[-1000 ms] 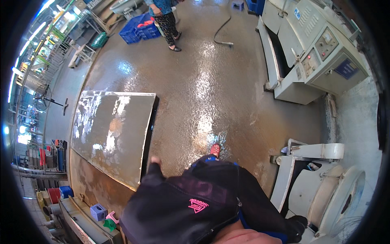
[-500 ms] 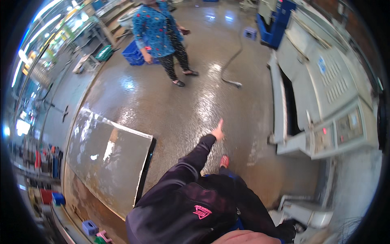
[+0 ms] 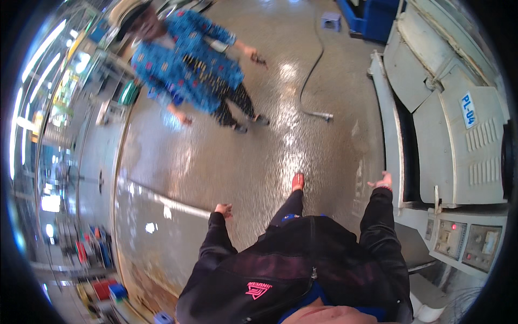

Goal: The person uses a hose to spray water on the floor and machinery in a workshop. They also reach into a machine to remove debris by hand and continue rinsing the area.

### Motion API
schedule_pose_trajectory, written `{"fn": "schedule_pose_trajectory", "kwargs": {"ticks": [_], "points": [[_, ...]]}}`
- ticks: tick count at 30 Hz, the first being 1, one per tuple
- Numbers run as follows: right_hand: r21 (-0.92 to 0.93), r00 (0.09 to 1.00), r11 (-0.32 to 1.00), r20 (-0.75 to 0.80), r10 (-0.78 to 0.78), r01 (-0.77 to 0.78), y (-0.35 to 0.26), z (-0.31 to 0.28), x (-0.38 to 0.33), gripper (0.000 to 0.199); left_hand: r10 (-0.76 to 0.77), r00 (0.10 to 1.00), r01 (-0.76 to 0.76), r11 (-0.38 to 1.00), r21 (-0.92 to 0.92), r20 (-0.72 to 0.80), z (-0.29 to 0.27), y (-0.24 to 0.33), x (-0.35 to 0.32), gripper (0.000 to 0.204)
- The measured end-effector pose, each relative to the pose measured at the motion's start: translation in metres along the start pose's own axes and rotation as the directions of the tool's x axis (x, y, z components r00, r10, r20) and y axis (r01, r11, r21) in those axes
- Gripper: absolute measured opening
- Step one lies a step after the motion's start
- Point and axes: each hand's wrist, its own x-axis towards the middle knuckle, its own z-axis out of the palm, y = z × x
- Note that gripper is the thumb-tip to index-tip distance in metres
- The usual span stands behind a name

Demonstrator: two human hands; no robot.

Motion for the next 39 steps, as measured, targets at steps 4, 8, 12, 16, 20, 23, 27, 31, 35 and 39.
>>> {"fn": "schedule_pose_trajectory", "kwargs": {"ticks": [4,8,12,16,20,23,27,31,35,39], "points": [[0.44,0.988,0.898,-0.145,0.051,0.018,0.05,-0.014,0.039,0.066,0.104,0.921,-0.388,0.33,0.86,0.375,0.015,0.179,0.09,0.037],[0.176,0.949,0.982,-0.314,-0.008,0.067,0.074,-0.062,0.025,0.05,0.091,0.742,-0.67,0.15,0.727,0.665,0.12,0.382,0.149,0.058],[0.201,0.886,0.93,-0.295,0.357,-0.308,0.064,-0.018,0.0,0.049,0.222,0.766,-0.629,0.071,0.774,0.603,0.276,0.521,0.146,0.098],[-0.826,0.905,0.455,-0.143,0.401,-0.332,0.025,0.123,0.073,0.059,0.266,0.767,-0.621,0.08,0.78,0.584,0.384,0.587,0.164,0.118],[-0.992,0.922,0.121,0.008,0.387,-0.042,0.03,0.273,0.148,0.081,0.114,0.803,-0.579,0.385,0.719,0.585,0.433,0.623,0.23,0.119],[-0.947,0.918,-0.004,-0.312,0.246,-0.321,0.064,0.357,0.144,0.106,-0.192,0.877,-0.435,0.07,0.898,0.44,0.477,0.66,0.292,0.114],[-0.971,0.905,-0.138,-0.234,0.354,-0.197,0.077,0.422,0.13,0.107,-0.043,0.938,-0.346,-0.091,0.934,0.344,0.535,0.653,0.388,0.11],[-0.973,0.963,-0.197,-0.164,0.215,-0.122,0.083,0.456,0.144,0.1,-0.009,0.874,-0.477,-0.203,0.855,0.486,0.599,0.612,0.527,0.115],[-0.969,0.971,-0.233,-0.134,0.196,-0.087,0.1,0.462,0.159,0.095,0.155,0.71,-0.566,-0.454,0.688,0.686,0.668,0.553,0.642,0.09],[-0.982,0.973,-0.037,-0.191,0.132,-0.188,0.11,0.46,0.173,0.09,0.218,0.645,-0.508,-0.595,0.623,0.733,0.722,0.514,0.715,0.061]]}}
